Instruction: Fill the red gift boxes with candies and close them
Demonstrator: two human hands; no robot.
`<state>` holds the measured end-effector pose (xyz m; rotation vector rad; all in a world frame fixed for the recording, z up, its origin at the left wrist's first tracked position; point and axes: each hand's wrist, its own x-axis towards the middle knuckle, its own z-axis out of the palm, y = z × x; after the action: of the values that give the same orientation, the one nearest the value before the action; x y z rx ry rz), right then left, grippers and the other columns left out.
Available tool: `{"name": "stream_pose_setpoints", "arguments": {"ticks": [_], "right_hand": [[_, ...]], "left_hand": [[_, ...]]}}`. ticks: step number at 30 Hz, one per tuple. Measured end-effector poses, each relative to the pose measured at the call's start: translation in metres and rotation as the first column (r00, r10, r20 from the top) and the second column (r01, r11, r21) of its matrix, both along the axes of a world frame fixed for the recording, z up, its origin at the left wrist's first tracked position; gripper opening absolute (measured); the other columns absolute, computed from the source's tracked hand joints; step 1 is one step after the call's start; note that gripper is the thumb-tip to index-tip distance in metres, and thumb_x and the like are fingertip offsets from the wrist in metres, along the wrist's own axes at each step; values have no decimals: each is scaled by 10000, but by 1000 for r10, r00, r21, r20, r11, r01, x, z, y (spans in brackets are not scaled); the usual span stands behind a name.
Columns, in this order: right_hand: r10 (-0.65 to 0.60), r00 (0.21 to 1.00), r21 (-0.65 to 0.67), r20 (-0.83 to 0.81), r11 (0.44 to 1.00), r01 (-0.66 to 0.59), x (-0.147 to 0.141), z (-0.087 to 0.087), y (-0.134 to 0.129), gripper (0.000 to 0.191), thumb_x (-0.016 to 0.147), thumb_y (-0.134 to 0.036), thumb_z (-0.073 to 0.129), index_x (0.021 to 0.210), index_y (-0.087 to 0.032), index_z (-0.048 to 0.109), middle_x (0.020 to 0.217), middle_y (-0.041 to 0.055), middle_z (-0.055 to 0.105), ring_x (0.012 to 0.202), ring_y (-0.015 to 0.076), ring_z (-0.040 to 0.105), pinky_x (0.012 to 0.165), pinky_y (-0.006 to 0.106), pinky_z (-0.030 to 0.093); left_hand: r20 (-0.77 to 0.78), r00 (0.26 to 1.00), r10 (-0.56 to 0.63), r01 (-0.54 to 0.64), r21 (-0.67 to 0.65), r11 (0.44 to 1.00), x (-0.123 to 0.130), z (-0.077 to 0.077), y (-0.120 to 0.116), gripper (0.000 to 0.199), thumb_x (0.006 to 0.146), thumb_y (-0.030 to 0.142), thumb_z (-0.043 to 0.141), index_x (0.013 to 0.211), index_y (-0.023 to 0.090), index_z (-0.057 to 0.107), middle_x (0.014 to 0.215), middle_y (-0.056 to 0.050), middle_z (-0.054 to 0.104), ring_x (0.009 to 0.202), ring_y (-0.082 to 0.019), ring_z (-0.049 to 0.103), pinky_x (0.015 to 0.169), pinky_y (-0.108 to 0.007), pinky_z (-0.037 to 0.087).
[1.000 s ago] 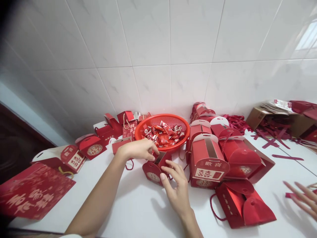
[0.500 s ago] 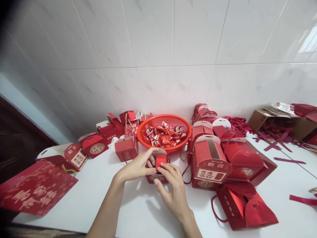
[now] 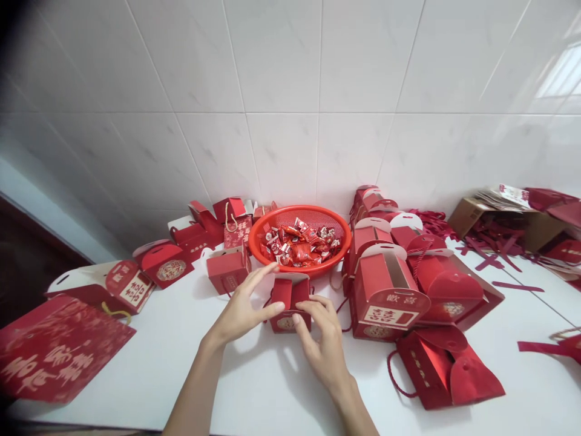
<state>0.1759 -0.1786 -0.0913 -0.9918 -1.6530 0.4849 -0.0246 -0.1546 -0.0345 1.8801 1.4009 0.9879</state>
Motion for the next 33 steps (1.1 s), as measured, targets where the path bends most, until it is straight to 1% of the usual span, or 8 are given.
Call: {"name": "stream_pose_setpoints", "arguments": {"ticks": [3,6,10,13,18,24,28,33], "right_hand": [[-52,998,-4,-35,999,52,-1,-1,1,186,970,-284,608,1120,-231,705,1095,84,747,1037,236,687,894,382,575],[-110,992,-12,-61,994,109,-3,-3,2,222,974,-283,589,1167,-210,670,1156,106,727,1079,239,688,921,387,575],[-172,983,-28,-65,985,170,-8,-7,2,282,958,-300,602,1222,-207,644,1211,126,704,1134,263,668,966,431,560],[-196,981,-45,-14,980,195,-13,-12,-1,410,945,-331,623,1331,-203,577,1330,149,645,1241,293,616,1034,483,523],[-211,966,-69,151,972,224,-17,-20,-8,653,892,-461,685,1446,-193,468,1456,196,539,1376,365,508,1090,558,469],[-226,924,-121,307,954,274,-14,-24,-26,956,743,-492,830,1543,-253,364,1542,220,428,1386,431,491,1002,537,539],[-220,935,-179,279,944,276,-5,-12,-40,917,742,-373,828,1536,-264,384,1497,189,467,1339,385,548,1020,483,542],[-88,974,-221,208,966,134,18,13,-64,720,764,-301,779,1433,-250,519,1387,136,555,1268,308,605,1054,403,529]], "left_hand": [[32,996,-83,85,-56,995,0,-1,0,746,760,443,803,1425,237,533,1228,-81,678,1212,-274,604,1116,-463,429],[38,997,-61,62,-32,998,6,-6,0,477,820,378,741,1262,222,653,1108,-65,698,1078,-243,651,1012,-417,505],[51,998,44,-44,-11,999,15,-15,1,378,870,339,658,1235,239,665,1154,-69,662,1050,-222,659,909,-375,562],[41,995,87,-86,-25,996,18,-20,3,386,838,333,678,1212,234,679,1285,-89,613,1169,-246,627,960,-387,545],[34,999,40,-36,-93,995,17,-18,3,305,818,327,696,1101,214,698,1165,-75,664,1127,-246,633,1013,-416,502],[-51,999,-1,-8,-167,986,22,-14,-2,260,793,333,709,1031,232,683,1100,-58,670,1063,-251,639,934,-406,525],[-86,993,-78,64,-161,985,28,-8,-8,215,813,351,696,992,233,683,1059,-48,671,1031,-246,642,938,-397,512],[1,959,-285,278,-220,935,32,6,-16,219,912,421,619,980,243,726,1038,-35,690,981,-214,649,880,-329,512]]}}
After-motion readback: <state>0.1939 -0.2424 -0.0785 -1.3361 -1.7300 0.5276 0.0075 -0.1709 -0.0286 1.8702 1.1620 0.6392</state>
